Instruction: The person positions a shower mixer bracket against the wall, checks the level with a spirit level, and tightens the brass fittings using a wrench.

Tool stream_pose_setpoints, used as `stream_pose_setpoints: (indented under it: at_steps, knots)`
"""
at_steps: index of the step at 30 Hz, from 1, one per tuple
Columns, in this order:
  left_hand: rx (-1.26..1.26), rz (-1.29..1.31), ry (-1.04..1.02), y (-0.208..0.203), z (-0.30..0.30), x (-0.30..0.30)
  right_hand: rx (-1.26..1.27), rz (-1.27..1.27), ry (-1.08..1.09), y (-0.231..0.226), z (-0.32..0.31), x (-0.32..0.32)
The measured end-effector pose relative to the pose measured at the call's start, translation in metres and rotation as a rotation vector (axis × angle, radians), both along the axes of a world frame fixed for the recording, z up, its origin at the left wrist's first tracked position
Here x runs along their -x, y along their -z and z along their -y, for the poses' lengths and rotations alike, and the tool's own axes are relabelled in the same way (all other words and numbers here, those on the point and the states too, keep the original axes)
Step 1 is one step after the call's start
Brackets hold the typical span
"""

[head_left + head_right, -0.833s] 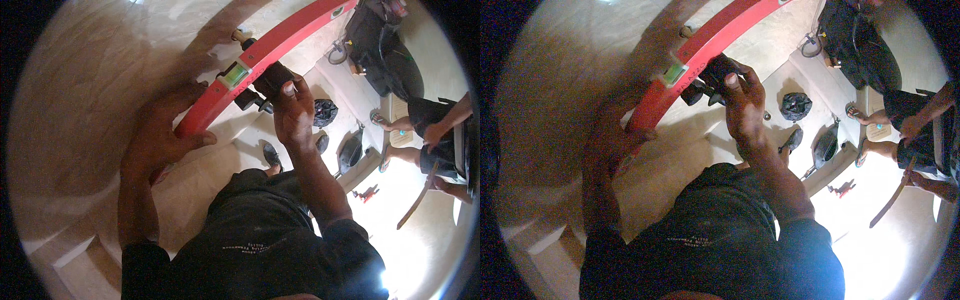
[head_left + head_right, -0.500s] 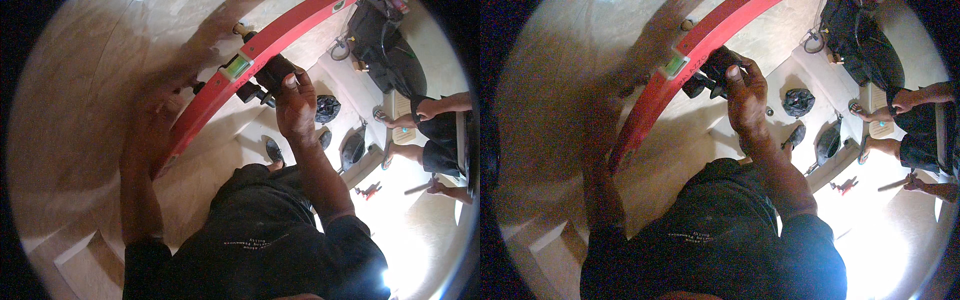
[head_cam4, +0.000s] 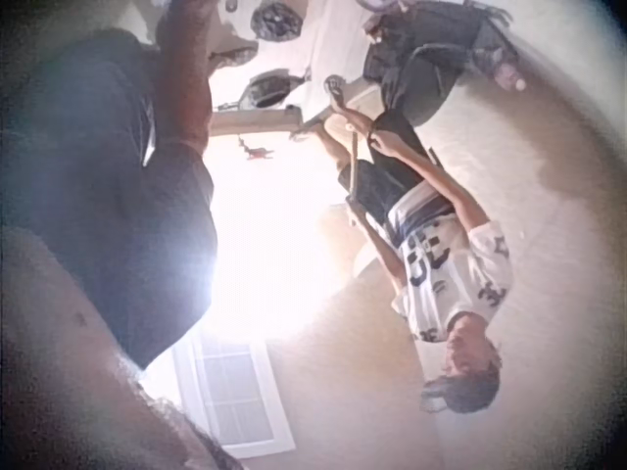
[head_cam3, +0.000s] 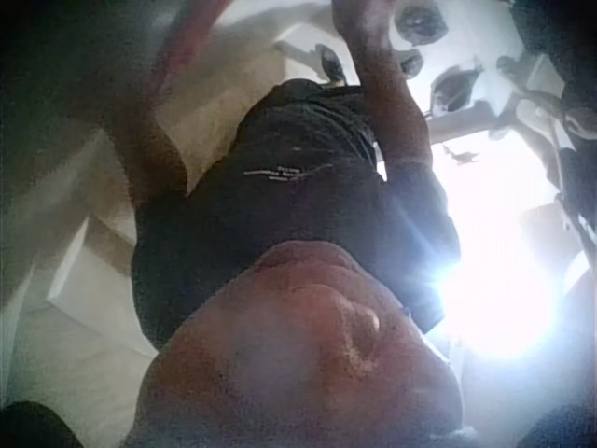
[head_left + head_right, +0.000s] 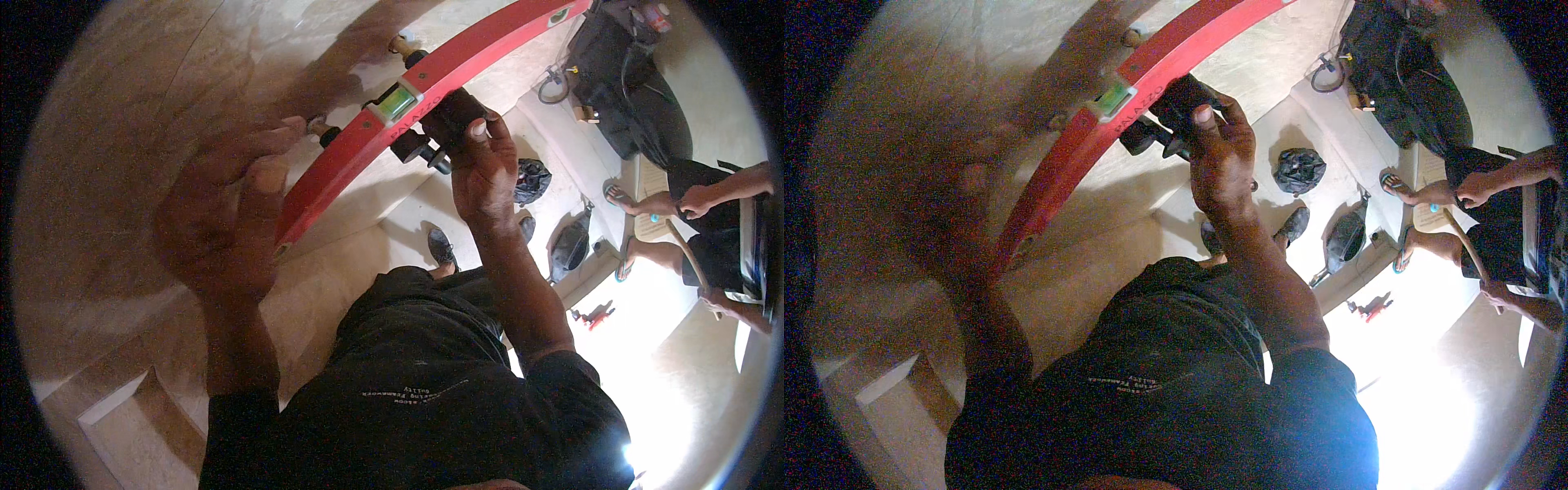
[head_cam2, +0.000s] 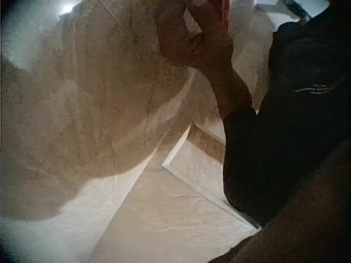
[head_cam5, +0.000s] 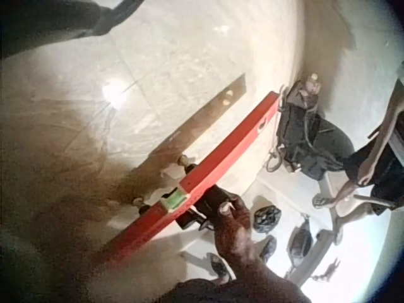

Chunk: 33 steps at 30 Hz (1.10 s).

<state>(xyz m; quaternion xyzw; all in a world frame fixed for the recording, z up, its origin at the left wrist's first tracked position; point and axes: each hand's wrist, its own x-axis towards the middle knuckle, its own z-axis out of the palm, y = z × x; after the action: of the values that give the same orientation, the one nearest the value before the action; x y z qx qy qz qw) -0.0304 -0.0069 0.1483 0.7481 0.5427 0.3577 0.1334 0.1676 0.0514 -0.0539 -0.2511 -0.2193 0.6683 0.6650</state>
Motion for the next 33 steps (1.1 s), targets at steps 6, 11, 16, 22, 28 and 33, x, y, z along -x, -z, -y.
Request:
stream_pose_setpoints:
  at_steps: [6,11,16,22,28,33]
  knots:
    - [-0.02,-0.248,-0.029,0.027,-0.012,-0.027,0.008,0.259,-0.024,0.03,-0.002,-0.018]
    - [-0.018,-0.294,-0.111,0.043,-0.007,-0.028,0.03,-0.087,-0.147,-0.008,0.004,-0.013]
    - [-0.015,-0.314,-0.08,0.049,-0.011,-0.036,-0.001,-0.11,-0.031,-0.007,0.007,-0.016]
    - [-0.007,-0.334,-0.059,0.052,-0.008,-0.041,-0.047,-0.132,-0.033,-0.004,0.01,-0.021]
    - [0.012,-0.349,-0.136,0.041,0.007,-0.023,-0.031,-0.068,-0.05,-0.005,0.012,-0.007]
    - [-0.003,-0.31,-0.156,0.015,0.016,-0.035,-0.141,-0.121,-0.183,-0.013,0.011,-0.03]
